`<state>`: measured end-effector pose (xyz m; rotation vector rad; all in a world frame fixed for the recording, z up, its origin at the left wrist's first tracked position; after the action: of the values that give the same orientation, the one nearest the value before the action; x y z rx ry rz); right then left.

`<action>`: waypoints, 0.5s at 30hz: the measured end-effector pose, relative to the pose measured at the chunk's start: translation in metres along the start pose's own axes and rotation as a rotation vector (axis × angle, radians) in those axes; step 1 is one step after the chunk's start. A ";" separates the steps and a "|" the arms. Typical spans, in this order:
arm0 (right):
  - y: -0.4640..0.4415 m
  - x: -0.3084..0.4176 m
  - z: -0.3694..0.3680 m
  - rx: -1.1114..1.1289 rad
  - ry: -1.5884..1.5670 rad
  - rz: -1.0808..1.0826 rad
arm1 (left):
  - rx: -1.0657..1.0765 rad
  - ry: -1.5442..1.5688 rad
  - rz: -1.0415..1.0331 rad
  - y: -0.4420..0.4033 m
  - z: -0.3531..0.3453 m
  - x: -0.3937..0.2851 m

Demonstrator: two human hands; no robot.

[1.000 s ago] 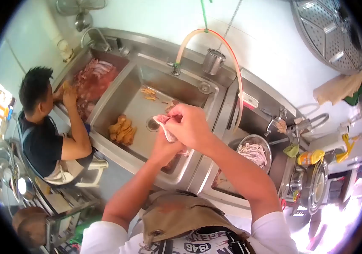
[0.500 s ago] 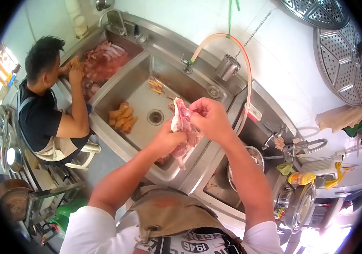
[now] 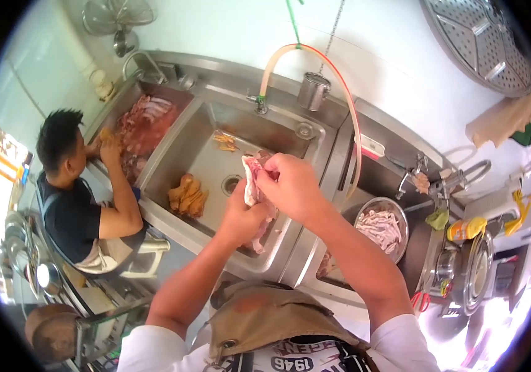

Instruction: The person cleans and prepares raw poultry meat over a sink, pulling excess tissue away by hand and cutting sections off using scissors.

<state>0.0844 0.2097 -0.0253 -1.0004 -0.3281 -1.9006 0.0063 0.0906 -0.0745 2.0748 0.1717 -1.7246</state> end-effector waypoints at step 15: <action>0.026 -0.028 -0.021 -0.327 -0.153 0.158 | -0.060 -0.058 -0.014 0.000 -0.023 -0.008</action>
<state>0.1021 0.2006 -0.0646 -1.3515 -0.0216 -1.7704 0.0257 0.1018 -0.0643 1.9830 0.2178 -1.7636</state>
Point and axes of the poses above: each hand's wrist, its own y-axis away from the middle knuckle, its own z-axis out of the back of the hand, x = y × z, the point moved 1 cm from there along -y, towards the middle knuckle, and after that the axes turned 8 degrees about x, right-handed, at the moved point
